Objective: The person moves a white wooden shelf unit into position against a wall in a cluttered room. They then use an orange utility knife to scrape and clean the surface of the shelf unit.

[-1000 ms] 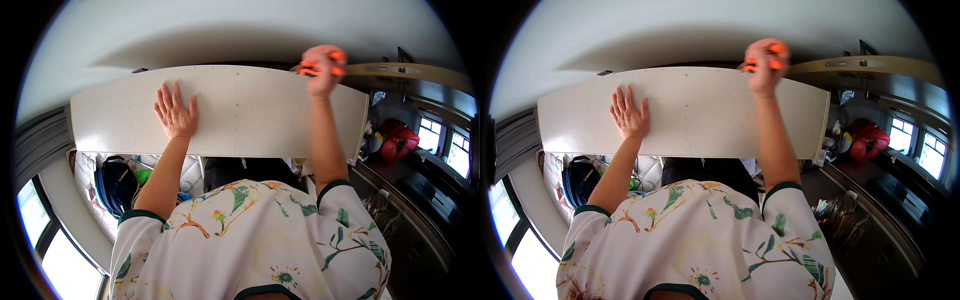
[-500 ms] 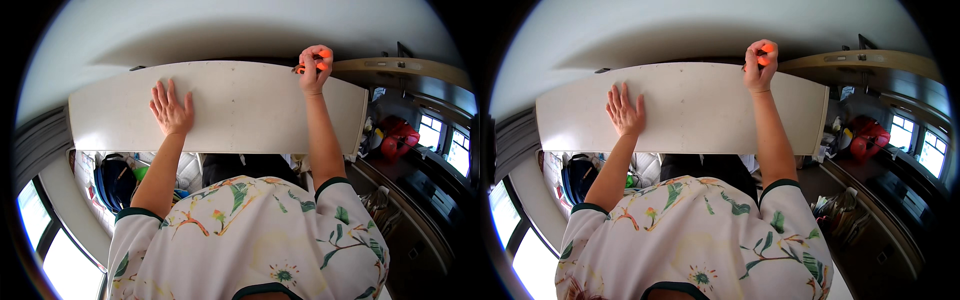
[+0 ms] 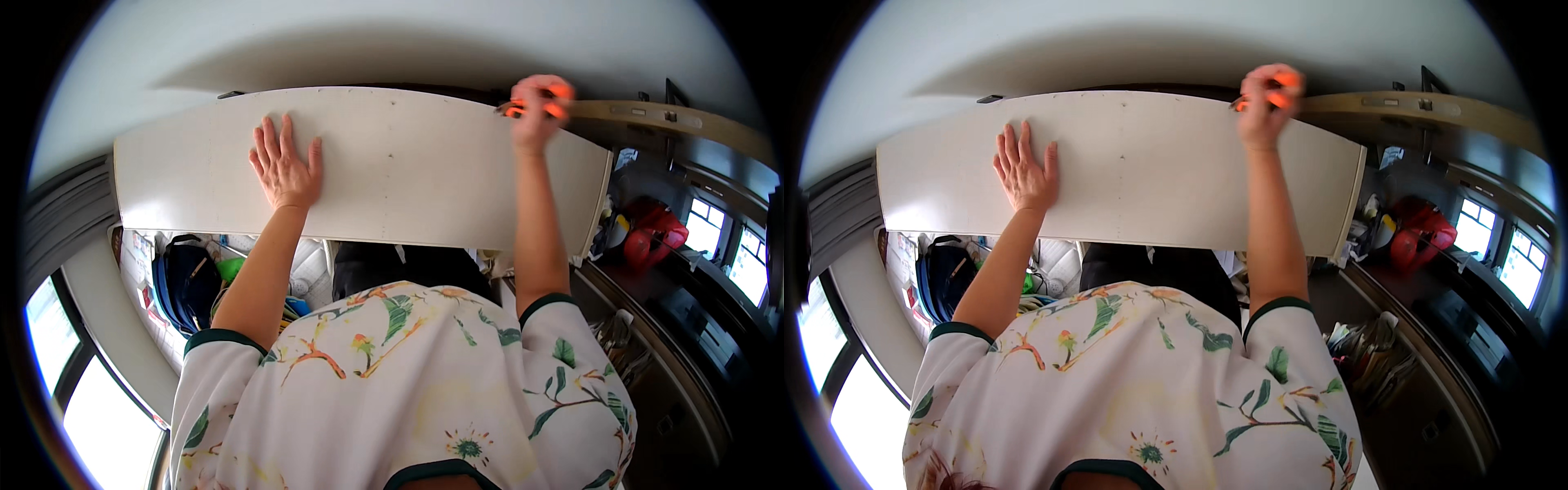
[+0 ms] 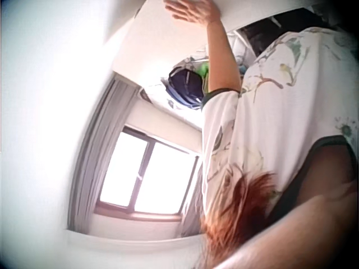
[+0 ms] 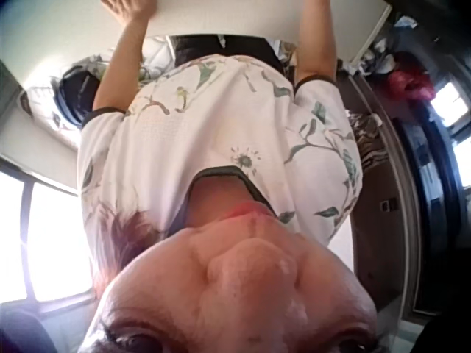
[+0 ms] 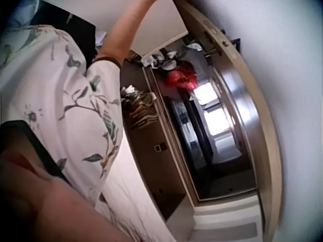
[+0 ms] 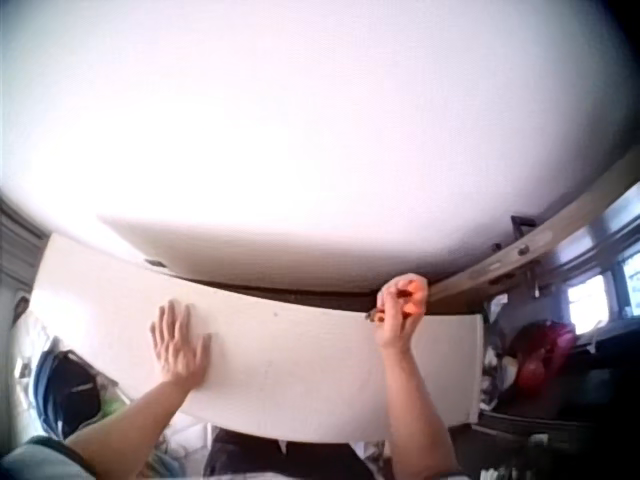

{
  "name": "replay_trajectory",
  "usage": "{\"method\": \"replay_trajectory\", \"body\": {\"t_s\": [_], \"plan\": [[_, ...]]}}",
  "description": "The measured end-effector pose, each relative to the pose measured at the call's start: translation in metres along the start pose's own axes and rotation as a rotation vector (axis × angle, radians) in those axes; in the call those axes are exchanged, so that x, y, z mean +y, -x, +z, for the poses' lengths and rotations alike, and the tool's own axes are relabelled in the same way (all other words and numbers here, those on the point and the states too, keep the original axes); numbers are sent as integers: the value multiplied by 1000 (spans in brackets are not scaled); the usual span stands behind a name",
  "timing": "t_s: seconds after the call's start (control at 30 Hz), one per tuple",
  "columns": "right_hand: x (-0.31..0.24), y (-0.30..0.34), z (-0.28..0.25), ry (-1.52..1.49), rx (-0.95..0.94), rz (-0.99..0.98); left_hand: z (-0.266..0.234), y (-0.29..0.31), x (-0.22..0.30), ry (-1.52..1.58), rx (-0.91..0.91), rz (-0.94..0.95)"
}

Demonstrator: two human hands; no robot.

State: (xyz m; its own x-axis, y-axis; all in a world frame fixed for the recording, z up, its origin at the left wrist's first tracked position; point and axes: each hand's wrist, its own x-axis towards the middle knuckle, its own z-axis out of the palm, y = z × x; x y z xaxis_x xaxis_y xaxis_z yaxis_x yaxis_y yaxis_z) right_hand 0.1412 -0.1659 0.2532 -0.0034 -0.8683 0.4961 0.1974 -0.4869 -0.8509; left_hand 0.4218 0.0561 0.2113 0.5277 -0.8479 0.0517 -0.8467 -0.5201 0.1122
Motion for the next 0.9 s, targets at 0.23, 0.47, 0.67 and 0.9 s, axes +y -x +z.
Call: {"method": "replay_trajectory", "body": {"t_s": [0.23,0.47,0.67,0.9], "plan": [[-9,1,-8,-58,68,43,0,-3,4,2,38,27],[-26,-22,-23,-99,129,79,5,-4,0,-6,38,-1],[1,-3,-71,86,157,45,3,-4,3,-14,40,19],[2,-2,-46,150,89,56,4,-4,4,-20,40,23]]}}
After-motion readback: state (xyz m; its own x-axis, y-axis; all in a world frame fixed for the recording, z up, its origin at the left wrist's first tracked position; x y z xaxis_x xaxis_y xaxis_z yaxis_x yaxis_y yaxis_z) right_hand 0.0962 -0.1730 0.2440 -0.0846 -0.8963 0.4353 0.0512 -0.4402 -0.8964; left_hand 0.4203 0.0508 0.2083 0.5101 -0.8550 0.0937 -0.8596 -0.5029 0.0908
